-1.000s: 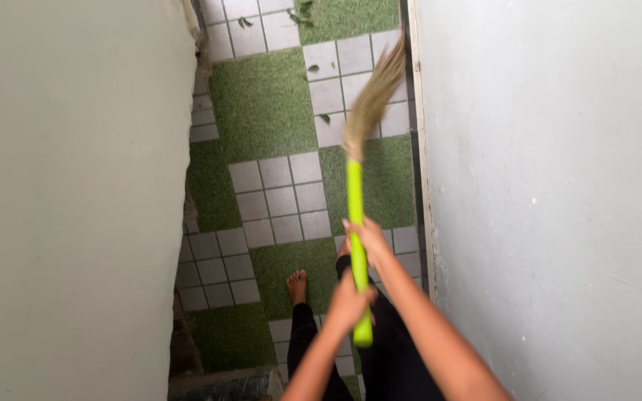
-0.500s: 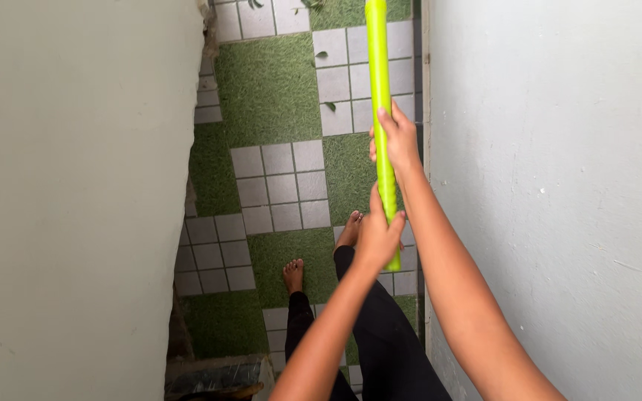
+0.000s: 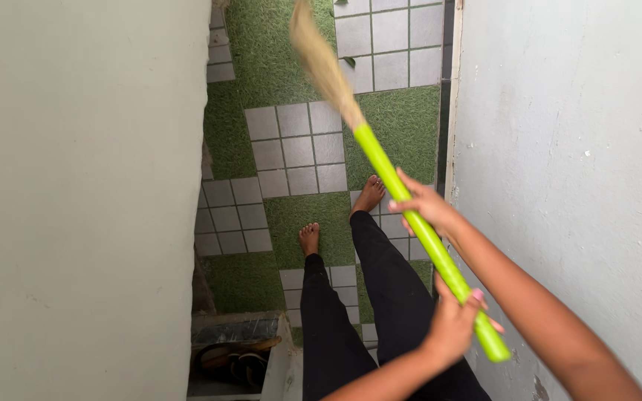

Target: The person sweeps debris and leaves across a tiled floor using a handheld broom, first reaching under a shoe rack and then clearing an open area.

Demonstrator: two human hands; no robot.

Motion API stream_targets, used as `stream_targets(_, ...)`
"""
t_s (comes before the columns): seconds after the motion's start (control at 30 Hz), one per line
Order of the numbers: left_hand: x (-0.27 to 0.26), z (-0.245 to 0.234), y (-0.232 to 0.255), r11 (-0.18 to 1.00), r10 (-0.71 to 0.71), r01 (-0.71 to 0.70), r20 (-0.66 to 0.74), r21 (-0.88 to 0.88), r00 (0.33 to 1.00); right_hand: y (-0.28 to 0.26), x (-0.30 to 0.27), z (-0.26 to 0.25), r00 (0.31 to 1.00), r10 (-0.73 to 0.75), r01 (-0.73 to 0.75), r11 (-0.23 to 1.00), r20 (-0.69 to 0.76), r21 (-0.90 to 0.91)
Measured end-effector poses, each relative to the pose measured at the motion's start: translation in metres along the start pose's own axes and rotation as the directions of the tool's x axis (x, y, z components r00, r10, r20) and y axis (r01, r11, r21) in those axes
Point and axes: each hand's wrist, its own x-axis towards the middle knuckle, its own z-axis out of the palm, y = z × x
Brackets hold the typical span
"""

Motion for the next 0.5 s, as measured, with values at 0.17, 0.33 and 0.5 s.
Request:
stream_targets(0.17, 0.048, -0.001, -0.058, 0.983, -0.098, 0.114, 0.113, -0.142, 0.989, 0.060, 0.047, -0.054, 0.986, 0.119, -0.135, 0.982, -0.120, -0.133)
stream_targets(0.33, 0.184, -0.036, -0.033, 0.847, 0.222, -0.241, 0.096, 0.473, 0.970, -0.008, 0.122, -0.110, 0.933, -0.140, 0.062, 0.970, -0.333, -0.236)
stream_targets(0.5, 0.188, -0.020, 0.023, 0.955, 0.213, -0.215, 0.031, 0.204, 0.977, -0.098, 0.091, -0.080, 0.842, -0.420, 0.249, 0.859, -0.337, -0.448)
